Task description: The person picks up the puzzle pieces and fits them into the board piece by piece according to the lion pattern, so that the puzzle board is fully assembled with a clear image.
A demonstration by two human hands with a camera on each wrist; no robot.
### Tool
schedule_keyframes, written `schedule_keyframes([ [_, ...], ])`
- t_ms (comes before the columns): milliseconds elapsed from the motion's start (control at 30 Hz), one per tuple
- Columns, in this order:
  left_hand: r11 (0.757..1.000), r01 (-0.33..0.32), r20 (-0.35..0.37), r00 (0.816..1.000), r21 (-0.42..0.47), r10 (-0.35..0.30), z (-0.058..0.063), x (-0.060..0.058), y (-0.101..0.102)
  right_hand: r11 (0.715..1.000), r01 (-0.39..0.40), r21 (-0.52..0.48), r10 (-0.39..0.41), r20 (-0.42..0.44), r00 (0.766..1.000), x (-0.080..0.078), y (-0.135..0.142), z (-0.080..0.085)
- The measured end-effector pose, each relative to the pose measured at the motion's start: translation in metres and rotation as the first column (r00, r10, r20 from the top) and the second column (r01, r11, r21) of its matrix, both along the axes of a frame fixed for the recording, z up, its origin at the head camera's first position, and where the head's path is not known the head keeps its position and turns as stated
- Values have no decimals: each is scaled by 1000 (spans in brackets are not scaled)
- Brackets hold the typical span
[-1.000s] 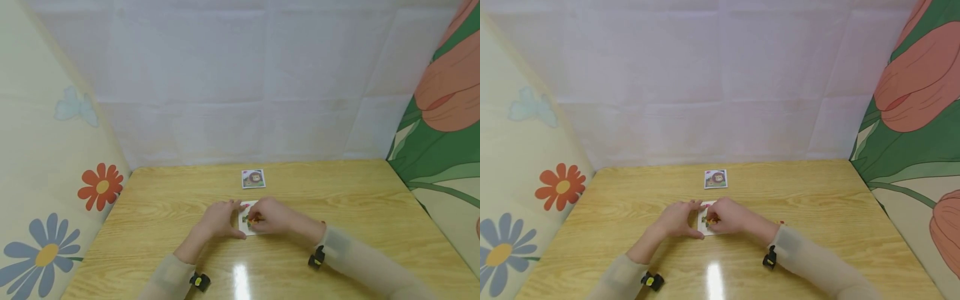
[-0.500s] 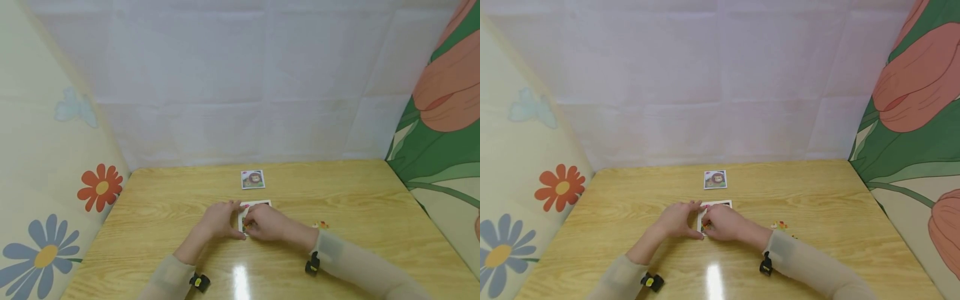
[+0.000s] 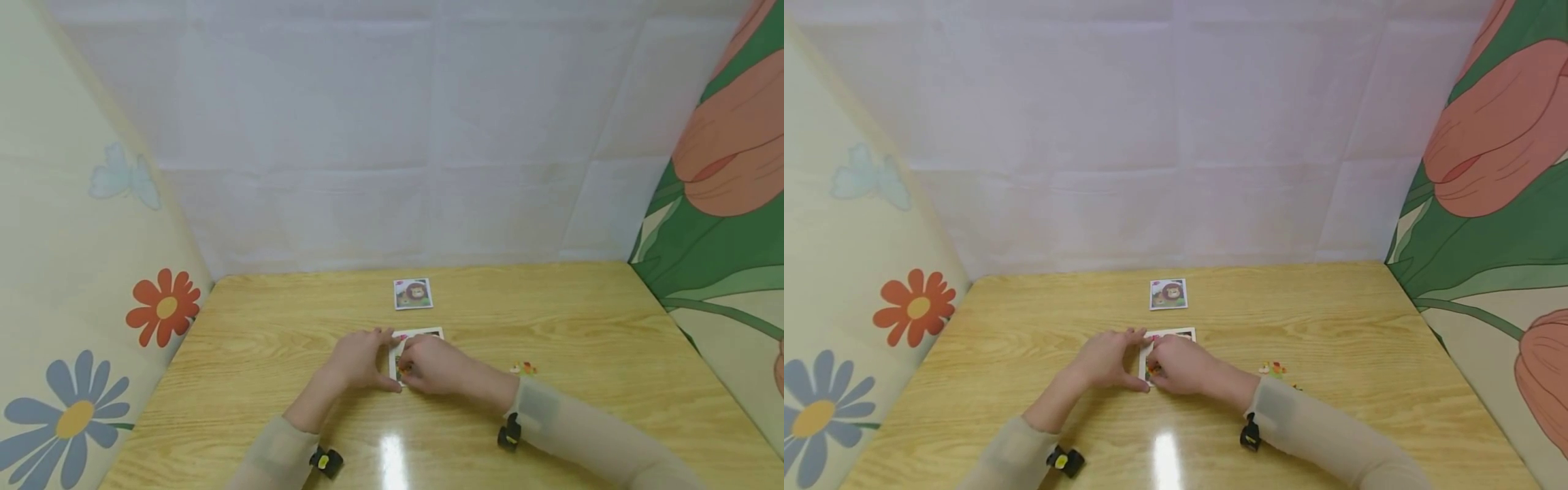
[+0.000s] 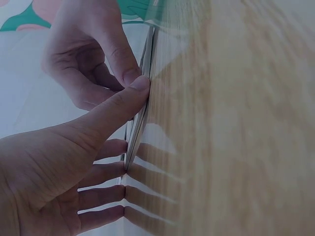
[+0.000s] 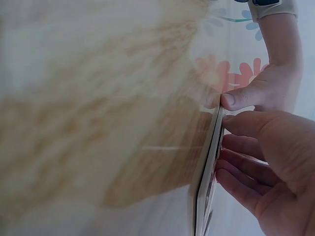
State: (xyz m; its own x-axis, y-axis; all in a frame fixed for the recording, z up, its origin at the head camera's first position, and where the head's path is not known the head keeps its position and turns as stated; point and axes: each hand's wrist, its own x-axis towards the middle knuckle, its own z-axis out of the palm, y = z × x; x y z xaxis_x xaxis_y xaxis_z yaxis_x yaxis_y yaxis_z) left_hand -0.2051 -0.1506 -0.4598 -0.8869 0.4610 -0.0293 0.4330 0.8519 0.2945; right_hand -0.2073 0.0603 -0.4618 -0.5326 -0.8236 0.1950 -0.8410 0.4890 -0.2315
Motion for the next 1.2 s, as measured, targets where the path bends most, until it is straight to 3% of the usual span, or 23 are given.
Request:
schedule_keyframes([
  [500,1000,1,-3,1000,15,-1,0,1,0,1000,12,21,-13,20,1000,0,-1,1],
  [1200,1000,-1,-1,1000,11,1,-1,-1,1,998,7,65,-6,-21,1000,1,-3,3],
])
